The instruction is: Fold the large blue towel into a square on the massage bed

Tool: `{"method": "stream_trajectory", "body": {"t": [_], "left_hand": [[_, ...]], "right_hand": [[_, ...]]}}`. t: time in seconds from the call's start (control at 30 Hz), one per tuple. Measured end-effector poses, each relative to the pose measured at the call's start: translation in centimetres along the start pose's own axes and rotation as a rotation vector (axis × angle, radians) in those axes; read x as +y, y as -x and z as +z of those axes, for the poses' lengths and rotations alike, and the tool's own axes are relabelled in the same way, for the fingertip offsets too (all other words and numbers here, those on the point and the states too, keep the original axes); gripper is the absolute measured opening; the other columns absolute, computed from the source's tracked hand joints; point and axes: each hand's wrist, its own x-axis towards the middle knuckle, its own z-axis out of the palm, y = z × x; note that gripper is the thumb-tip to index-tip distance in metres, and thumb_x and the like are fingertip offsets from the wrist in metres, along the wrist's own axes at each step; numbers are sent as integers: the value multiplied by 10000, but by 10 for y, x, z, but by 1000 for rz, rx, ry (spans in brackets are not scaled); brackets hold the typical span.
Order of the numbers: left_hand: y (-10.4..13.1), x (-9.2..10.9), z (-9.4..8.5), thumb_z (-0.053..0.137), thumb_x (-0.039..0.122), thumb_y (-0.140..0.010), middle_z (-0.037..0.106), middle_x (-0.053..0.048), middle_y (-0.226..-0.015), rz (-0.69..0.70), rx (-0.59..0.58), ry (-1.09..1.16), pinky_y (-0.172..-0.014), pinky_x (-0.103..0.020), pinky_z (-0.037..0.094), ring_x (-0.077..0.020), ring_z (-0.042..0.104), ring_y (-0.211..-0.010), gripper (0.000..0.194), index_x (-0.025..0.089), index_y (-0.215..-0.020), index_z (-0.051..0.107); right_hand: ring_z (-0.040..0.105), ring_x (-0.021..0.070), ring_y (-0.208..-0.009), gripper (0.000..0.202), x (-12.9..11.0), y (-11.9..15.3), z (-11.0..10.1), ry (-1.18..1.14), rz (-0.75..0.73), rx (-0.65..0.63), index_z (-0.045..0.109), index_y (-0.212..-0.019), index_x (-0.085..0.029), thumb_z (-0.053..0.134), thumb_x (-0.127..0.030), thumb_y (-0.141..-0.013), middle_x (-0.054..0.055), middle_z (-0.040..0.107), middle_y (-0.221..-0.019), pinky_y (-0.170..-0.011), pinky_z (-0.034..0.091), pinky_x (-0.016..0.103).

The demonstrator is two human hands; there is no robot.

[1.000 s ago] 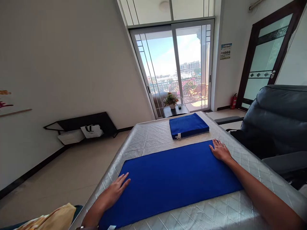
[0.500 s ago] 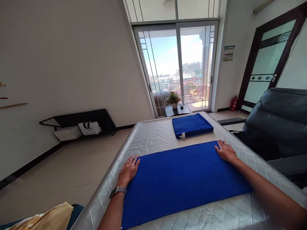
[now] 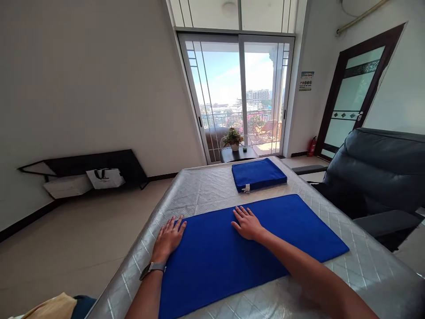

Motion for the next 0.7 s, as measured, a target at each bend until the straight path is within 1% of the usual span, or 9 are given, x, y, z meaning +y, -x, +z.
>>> {"method": "stream_trajectory", "body": {"t": [0.03, 0.1, 0.17, 0.27, 0.37, 0.43, 0.5, 0.6, 0.7], "left_hand": [[0, 1, -2, 309, 440, -1017, 376, -145, -1634, -1, -23, -34, -1216, -516, 272, -301, 337, -1513, 609, 180, -1557, 416], [1, 4, -6, 304, 402, -1013, 351, -135, -1648, 5, -87, -117, -1223, -497, 258, -291, 305, -1528, 604, 175, -1564, 401], [1, 4, -11, 330, 364, -993, 354, -122, -1648, 32, -112, -155, -1223, -484, 256, -290, 300, -1530, 591, 178, -1542, 446], [-1, -4, -12, 395, 345, -931, 430, -90, -1609, 54, -121, -158, -1203, -481, 285, -295, 329, -1517, 570, 207, -1456, 569], [-6, -14, -6, 371, 393, -888, 523, -41, -1544, 137, -87, -136, -1186, -473, 294, -302, 379, -1490, 583, 230, -1374, 650], [-9, -15, -5, 351, 467, -872, 570, -8, -1502, 146, -69, -105, -1173, -490, 292, -314, 382, -1486, 597, 255, -1317, 690], [-9, -8, -12, 330, 604, -853, 654, 6, -1410, 131, -55, -43, -1144, -500, 315, -333, 422, -1457, 632, 280, -1199, 749], [-4, 12, -35, 173, 843, -781, 763, 42, -1212, 133, -13, 48, -1085, -512, 363, -344, 526, -1360, 840, 316, -987, 794], [2, 33, -59, 48, 936, -716, 797, 47, -1021, 99, 112, 78, -1025, -543, 401, -352, 601, -1243, 977, 308, -878, 778]], "right_hand": [[102, 237, -1573, 784, 10, 2, -4, -4, 30, -22, 240, -1631, -170, 135, -643, -1015, 71, 176, -1700, -1265, 53, 458], [97, 231, -1573, 783, 47, 13, -19, 16, 123, -49, 224, -1635, -180, 134, -647, -1013, 62, 169, -1702, -1264, 39, 451], [87, 216, -1574, 767, 101, 32, -41, 63, 236, -41, 208, -1639, -192, 137, -632, -1016, 49, 154, -1706, -1263, 23, 431], [65, 202, -1575, 731, 184, 68, -72, 123, 456, -18, 165, -1646, -178, 155, -569, -1027, 44, 130, -1712, -1262, 34, 413], [93, 195, -1572, 715, 239, 95, -88, 152, 616, 2, 154, -1641, -120, 160, -497, -1034, 65, 137, -1709, -1261, 68, 397], [95, 188, -1572, 716, 257, 101, -88, 167, 633, 23, 149, -1640, -103, 153, -488, -1035, 60, 129, -1710, -1262, 58, 385], [79, 183, -1573, 719, 265, 100, -83, 174, 628, 36, 135, -1642, -108, 150, -495, -1036, 42, 115, -1712, -1264, 34, 385], [92, 185, -1572, 715, 267, 96, -76, 169, 622, 49, 138, -1643, -118, 163, -493, -1035, 39, 125, -1710, -1264, 26, 394], [110, 189, -1570, 712, 268, 96, -75, 163, 617, 73, 155, -1641, -120, 169, -490, -1033, 40, 141, -1707, -1264, 24, 395]]}}
